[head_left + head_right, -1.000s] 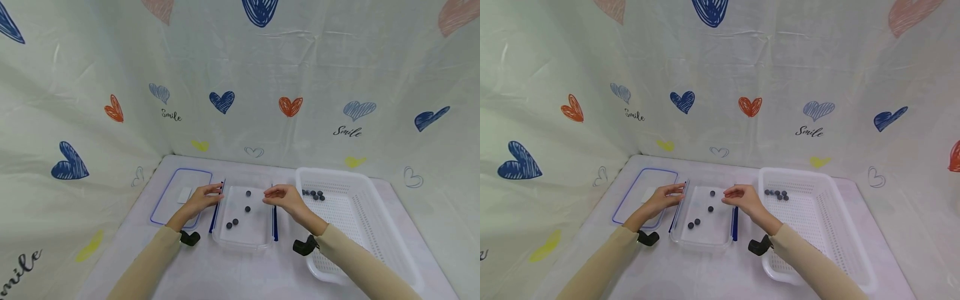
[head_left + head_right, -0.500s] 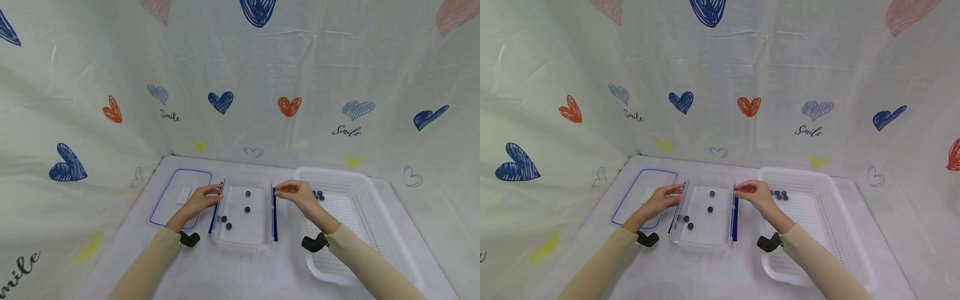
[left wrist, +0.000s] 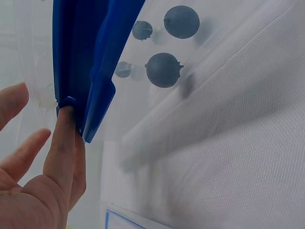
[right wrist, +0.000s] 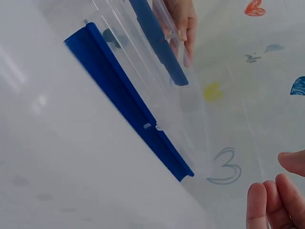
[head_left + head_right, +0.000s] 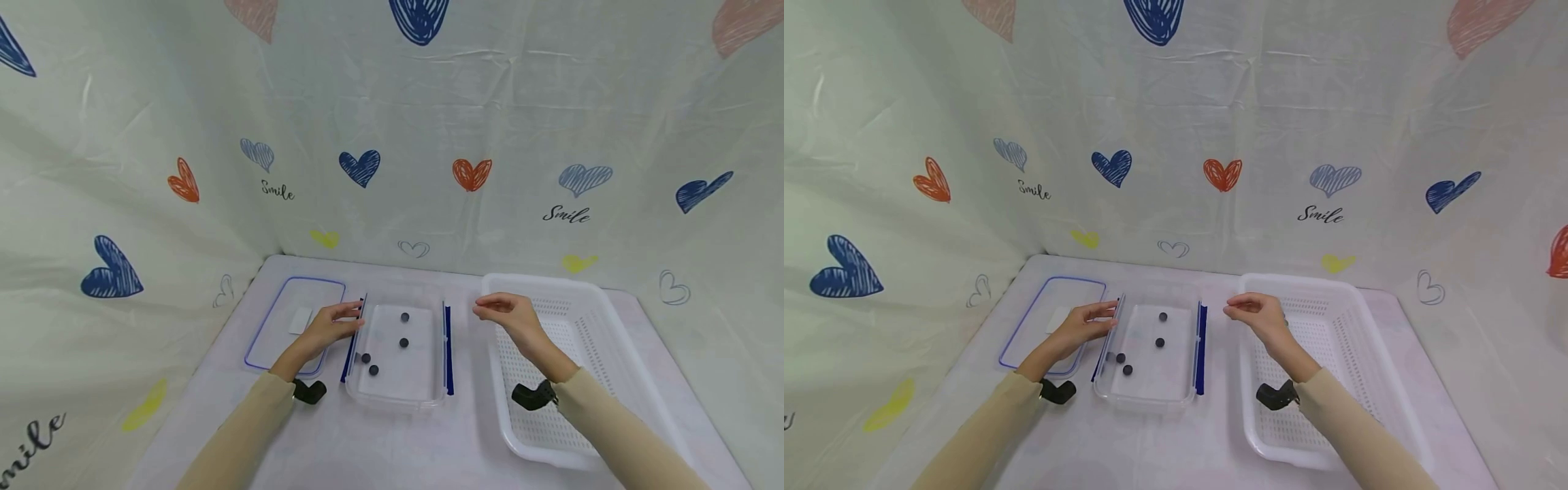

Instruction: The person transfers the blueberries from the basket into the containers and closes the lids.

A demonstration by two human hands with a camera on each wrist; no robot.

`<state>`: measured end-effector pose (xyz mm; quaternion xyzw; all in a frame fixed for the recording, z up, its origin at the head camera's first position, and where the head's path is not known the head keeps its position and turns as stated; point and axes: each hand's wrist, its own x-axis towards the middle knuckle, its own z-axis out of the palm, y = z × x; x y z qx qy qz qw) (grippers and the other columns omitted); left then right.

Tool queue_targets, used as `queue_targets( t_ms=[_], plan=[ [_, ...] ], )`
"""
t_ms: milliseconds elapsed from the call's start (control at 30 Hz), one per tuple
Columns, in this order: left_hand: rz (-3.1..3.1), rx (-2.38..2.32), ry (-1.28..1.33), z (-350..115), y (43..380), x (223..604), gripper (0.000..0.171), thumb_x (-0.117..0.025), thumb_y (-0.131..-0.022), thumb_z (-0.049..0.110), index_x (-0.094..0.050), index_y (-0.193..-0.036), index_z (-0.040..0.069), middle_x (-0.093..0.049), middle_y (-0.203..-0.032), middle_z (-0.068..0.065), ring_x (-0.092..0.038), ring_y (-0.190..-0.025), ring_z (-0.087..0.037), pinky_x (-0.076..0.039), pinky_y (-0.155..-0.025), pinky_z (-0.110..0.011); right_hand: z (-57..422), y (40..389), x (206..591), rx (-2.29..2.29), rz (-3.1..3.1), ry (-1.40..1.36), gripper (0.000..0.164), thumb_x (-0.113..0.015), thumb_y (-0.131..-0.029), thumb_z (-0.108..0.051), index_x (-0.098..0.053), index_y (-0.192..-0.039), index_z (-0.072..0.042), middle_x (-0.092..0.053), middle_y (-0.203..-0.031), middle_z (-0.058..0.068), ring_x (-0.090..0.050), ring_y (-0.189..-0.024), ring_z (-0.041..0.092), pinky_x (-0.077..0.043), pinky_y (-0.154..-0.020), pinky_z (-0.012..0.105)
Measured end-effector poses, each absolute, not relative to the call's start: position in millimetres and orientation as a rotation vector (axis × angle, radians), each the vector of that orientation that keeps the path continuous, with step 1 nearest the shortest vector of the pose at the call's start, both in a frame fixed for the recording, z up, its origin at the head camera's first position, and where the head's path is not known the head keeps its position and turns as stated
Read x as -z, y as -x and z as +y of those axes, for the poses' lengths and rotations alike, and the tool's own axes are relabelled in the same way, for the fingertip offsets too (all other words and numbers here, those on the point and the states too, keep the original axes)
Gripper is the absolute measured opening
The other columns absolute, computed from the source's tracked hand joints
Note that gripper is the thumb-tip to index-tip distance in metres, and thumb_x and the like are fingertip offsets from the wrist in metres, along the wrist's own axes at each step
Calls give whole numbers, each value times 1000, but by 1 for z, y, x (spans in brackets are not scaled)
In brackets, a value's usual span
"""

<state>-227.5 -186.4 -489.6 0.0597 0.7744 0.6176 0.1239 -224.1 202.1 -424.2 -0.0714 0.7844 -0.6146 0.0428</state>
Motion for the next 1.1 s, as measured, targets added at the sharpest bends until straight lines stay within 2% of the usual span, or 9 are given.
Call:
queue_targets(
  t_ms=[133, 267, 467, 700, 900, 1100],
  plan=[
    [2241, -1812, -176, -187, 226, 490, 61, -72, -94, 19, -47, -147, 3, -50, -141, -26, -54, -125, -36, -51, -98, -38, 211, 224, 425, 1900, 2394, 193, 38, -76, -90, -12, -65, -116, 13, -74, -100, 12, -70, -86, 12, -57, -86, 31],
    [2234, -1819, -174, -187, 225, 489, 61, -71, -94, 18, -46, -148, 3, -49, -141, -26, -54, -125, -37, -51, -98, -38, 221, 226, 428, 1902, 2421, 153, 41, -76, -90, -16, -65, -116, 13, -74, -93, 1, -70, -88, 16, -56, -80, 24],
    [2244, -1812, -177, -187, 224, 489, 60, -71, -95, 19, -47, -148, 4, -49, -142, -26, -54, -125, -37, -51, -99, -39, 235, 230, 434, 1920, 2453, 134, 40, -76, -91, -17, -66, -114, 13, -72, -88, -8, -69, -86, 15, -54, -79, 22],
    [2272, -1787, -163, -187, 225, 490, 60, -71, -95, 21, -48, -147, 5, -50, -141, -24, -54, -125, -35, -51, -99, -40, 251, 229, 438, 1914, 2487, 83, 42, -74, -93, -17, -63, -118, 15, -72, -89, -9, -70, -85, 11, -54, -80, 21],
    [2274, -1792, -158, -187, 225, 490, 60, -72, -94, 22, -48, -147, 5, -50, -141, -24, -55, -125, -36, -50, -100, -41, 264, 233, 444, 1936, 2501, 35, 44, -73, -93, -15, -61, -119, 18, -72, -86, -11, -69, -78, 6, -53, -77, 17],
    [2271, -1793, -174, -186, 226, 490, 60, -71, -95, 21, -48, -147, 4, -50, -142, -25, -54, -126, -36, -50, -100, -41, 275, 237, 451, 1839, 2602, -55, 46, -72, -94, -20, -62, -120, 16, -73, -88, -8, -70, -79, 8, -50, -78, 14]
  ],
)
